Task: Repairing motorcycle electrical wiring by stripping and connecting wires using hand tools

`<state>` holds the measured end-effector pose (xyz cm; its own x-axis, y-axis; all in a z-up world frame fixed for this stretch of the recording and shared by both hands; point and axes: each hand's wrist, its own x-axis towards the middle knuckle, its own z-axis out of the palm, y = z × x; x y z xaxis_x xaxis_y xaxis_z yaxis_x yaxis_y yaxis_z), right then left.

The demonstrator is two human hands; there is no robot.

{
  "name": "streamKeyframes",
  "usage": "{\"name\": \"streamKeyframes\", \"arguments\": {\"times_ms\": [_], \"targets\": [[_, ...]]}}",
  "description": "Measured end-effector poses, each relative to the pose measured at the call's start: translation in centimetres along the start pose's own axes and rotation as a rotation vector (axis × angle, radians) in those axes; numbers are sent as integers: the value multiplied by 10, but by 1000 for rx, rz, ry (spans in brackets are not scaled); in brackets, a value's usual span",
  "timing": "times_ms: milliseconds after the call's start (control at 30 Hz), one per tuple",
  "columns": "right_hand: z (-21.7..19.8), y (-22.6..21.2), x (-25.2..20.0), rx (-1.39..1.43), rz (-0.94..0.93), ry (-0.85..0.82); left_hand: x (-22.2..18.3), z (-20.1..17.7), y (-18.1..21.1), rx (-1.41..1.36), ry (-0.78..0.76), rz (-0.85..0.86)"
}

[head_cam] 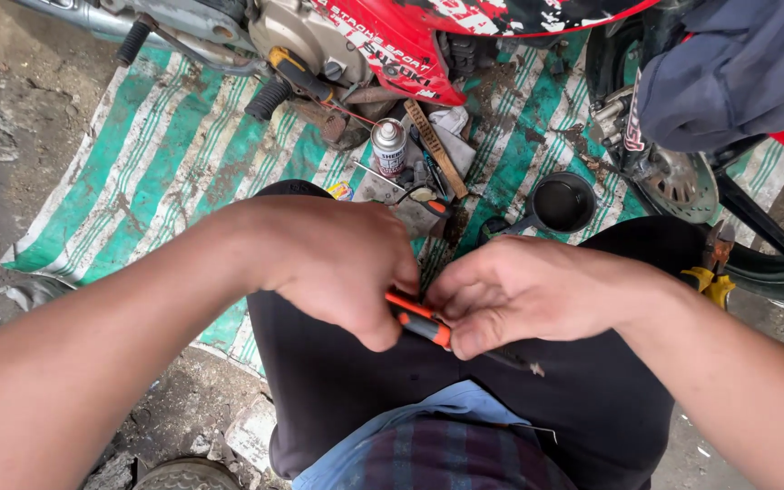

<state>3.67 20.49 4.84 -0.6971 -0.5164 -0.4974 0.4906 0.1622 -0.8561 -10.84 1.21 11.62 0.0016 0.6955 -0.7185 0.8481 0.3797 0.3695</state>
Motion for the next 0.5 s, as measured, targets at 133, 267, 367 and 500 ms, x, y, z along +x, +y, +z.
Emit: {"name": "streamKeyframes", "arguments": {"times_ms": [133, 267, 367, 500], "targets": [[1, 8, 12, 128, 23, -71, 12, -3, 11, 14, -47, 18], [12, 13, 21, 3, 108, 43, 20, -9, 13, -126, -151, 21], [13, 28, 27, 265, 146, 49, 28, -9, 10, -158, -158, 35], [10, 47, 31, 378, -18, 55, 32, -11, 8, -87, -52, 123]]}}
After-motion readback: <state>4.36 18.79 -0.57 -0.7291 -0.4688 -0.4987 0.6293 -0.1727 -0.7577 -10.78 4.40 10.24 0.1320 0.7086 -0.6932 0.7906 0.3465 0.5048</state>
